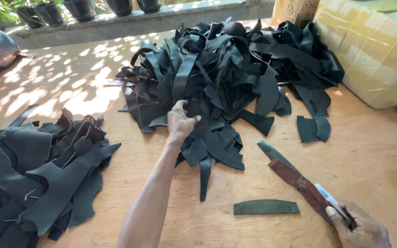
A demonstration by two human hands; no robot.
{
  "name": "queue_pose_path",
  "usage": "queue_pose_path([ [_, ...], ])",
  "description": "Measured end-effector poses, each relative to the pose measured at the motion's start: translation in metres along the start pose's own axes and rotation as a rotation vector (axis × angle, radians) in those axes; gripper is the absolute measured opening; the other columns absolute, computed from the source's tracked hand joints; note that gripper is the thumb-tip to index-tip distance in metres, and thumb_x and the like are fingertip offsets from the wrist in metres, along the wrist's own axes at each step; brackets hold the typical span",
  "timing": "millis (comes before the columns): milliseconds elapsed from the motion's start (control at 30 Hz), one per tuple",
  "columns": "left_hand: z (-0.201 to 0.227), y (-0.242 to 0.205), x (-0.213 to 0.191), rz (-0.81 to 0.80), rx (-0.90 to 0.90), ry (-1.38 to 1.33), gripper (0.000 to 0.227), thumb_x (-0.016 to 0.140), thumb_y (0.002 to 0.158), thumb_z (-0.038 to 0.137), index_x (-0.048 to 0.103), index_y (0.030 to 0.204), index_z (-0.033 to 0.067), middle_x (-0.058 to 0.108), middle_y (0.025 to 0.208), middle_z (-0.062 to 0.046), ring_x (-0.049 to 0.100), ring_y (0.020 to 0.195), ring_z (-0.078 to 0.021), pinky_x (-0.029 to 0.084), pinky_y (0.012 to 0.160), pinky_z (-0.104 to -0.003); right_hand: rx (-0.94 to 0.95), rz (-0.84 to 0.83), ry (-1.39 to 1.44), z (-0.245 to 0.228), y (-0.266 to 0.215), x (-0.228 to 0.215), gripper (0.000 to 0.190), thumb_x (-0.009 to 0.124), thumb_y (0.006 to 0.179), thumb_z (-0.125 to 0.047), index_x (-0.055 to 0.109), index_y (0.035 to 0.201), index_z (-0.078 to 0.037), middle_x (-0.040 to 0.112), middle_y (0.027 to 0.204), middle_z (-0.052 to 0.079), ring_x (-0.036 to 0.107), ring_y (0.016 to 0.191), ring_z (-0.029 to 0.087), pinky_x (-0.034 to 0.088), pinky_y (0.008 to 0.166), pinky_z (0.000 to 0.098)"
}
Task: The person traces the outline of a patterned leather piece onto several black leather scraps using a pen on a wooden workbench.
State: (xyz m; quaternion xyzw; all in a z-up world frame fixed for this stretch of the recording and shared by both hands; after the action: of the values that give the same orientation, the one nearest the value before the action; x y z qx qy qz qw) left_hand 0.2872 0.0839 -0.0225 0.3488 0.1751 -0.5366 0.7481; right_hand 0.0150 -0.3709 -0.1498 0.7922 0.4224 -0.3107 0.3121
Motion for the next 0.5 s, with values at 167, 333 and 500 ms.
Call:
queue_pose_path([
  [167, 0.046, -0.032, -0.058, -0.154, 0.123, -0.073, 0.021, 0.077, 0.087, 0.011, 0.074, 0.107, 0.0061, 0.076, 0.079, -0.01, 0.07, 0.069, -0.0136, 0.052, 0.066, -0.032, 0.077, -0.02, 0.012, -0.008, -0.007, -0.002, 0.031, 0.075, 0.091, -0.033, 0.078, 0.118, -0.017, 0.074, 0.083, 0.009, 0.072, 0.074, 0.017, 0.056, 0.073, 0.0348],
  [333, 0.118, -0.085, -0.106, -0.208, 0.368, -0.284, 0.019, 0.07, 0.094, 0.004, 0.069, 0.113, 0.0045, 0.073, 0.087, -0.003, 0.062, 0.077, -0.0054, 0.052, 0.069, -0.024, 0.06, -0.072, -0.003, -0.023, -0.008, -0.012, 0.026, 0.07, 0.095, -0.033, 0.076, 0.112, -0.015, 0.073, 0.088, 0.012, 0.068, 0.081, 0.023, 0.055, 0.077, 0.0378],
  [500, 0.141, -0.121, -0.13, -0.216, 0.411, -0.632, 0.015, 0.068, 0.103, 0.0, 0.066, 0.118, 0.0039, 0.07, 0.098, 0.001, 0.061, 0.086, -0.0049, 0.052, 0.073, -0.021, -0.015, -0.041, -0.03, -0.038, -0.014, -0.023, 0.025, 0.07, 0.097, -0.032, 0.072, 0.104, -0.008, 0.068, 0.092, 0.015, 0.067, 0.085, 0.034, 0.053, 0.076, 0.0413],
])
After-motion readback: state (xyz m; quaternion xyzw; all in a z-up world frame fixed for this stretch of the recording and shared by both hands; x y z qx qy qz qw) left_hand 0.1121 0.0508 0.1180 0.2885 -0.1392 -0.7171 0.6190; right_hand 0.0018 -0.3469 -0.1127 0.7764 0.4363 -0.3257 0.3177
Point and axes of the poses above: each hand's wrist, its own y-axis towards the middle knuckle, its own x-axis out of the palm, z = x × y, the point moved 7 cm from there along y, towards the middle knuckle
